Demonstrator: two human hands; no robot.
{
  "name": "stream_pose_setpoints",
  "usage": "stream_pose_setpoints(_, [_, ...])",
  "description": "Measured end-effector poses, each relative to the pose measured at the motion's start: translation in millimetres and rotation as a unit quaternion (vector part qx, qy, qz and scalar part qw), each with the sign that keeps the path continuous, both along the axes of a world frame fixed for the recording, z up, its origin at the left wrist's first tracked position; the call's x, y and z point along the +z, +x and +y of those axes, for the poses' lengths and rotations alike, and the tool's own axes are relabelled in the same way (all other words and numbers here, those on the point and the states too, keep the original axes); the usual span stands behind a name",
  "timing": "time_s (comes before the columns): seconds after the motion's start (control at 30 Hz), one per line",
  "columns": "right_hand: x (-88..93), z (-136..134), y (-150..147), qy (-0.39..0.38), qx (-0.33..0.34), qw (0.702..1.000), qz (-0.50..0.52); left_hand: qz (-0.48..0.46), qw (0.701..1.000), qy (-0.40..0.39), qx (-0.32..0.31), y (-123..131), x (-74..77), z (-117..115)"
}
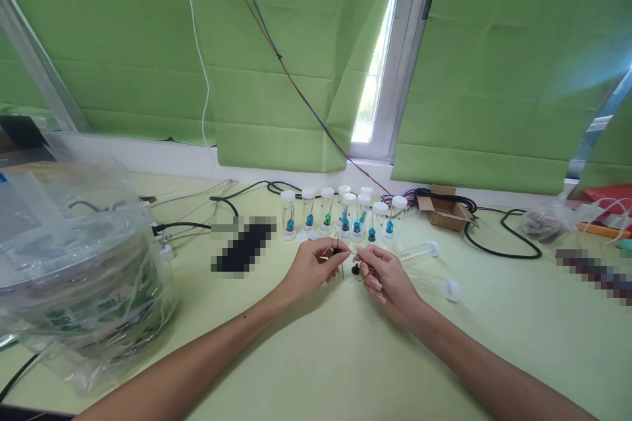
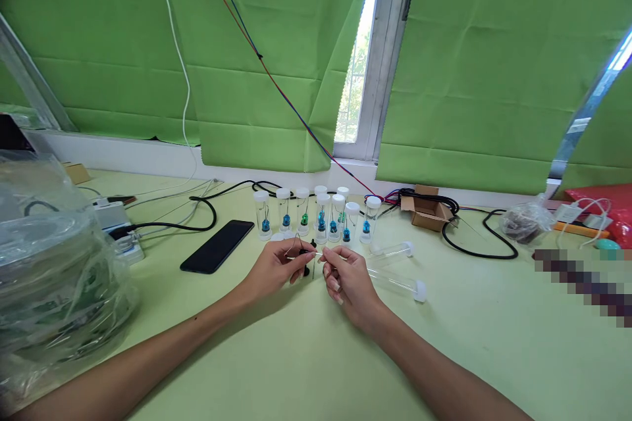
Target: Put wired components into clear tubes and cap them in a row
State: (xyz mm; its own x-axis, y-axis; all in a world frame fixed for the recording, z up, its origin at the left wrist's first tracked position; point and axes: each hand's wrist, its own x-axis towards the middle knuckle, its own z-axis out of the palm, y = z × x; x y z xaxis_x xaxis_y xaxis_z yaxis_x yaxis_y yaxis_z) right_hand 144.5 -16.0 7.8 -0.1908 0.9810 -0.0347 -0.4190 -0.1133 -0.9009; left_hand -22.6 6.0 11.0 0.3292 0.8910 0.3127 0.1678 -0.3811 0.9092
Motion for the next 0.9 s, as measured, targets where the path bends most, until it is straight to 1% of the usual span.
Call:
stream_pose_setpoints(0.1, [-0.5,-1.1,-1.9,0.029,-0.004,1.0,-0.012,-0.01,1.0,-0.011,-0.005,1.1,0.7,-0.1])
stream_pose_setpoints(0.23, [-1.2,-2.5,-3.3,0.102,-0.035,0.992,-0.06,-0.033,0.999,-0.036,-0.004,0.6,2.6,1.2])
stream_pose_setpoints(0.43, [-2.6,-2.7,-2.1,0.189,-0.105,0.968,-0.131,-0.064,0.996,-0.06,0.009,-2.2,6.3,3.7])
stream_pose_setpoints(0.57, [-3.9,-3.0,-0.1,0.238,-0.133,0.943,-0.188,-0.058,0.996,-0.065,0.006,-1.6,7.2,1.6])
stream_pose_setpoints(0.7, [-4.6,-3.6,1.7,0.25,-0.135,0.935,-0.213,-0.049,0.997,-0.065,-0.005,-0.9,4.6,1.1])
stream_pose_setpoints(0.9, [-6.0,-1.7,2.3,0.242,-0.136,0.936,-0.216,-0.043,0.998,-0.053,-0.013,-0.1,0.1,1.6])
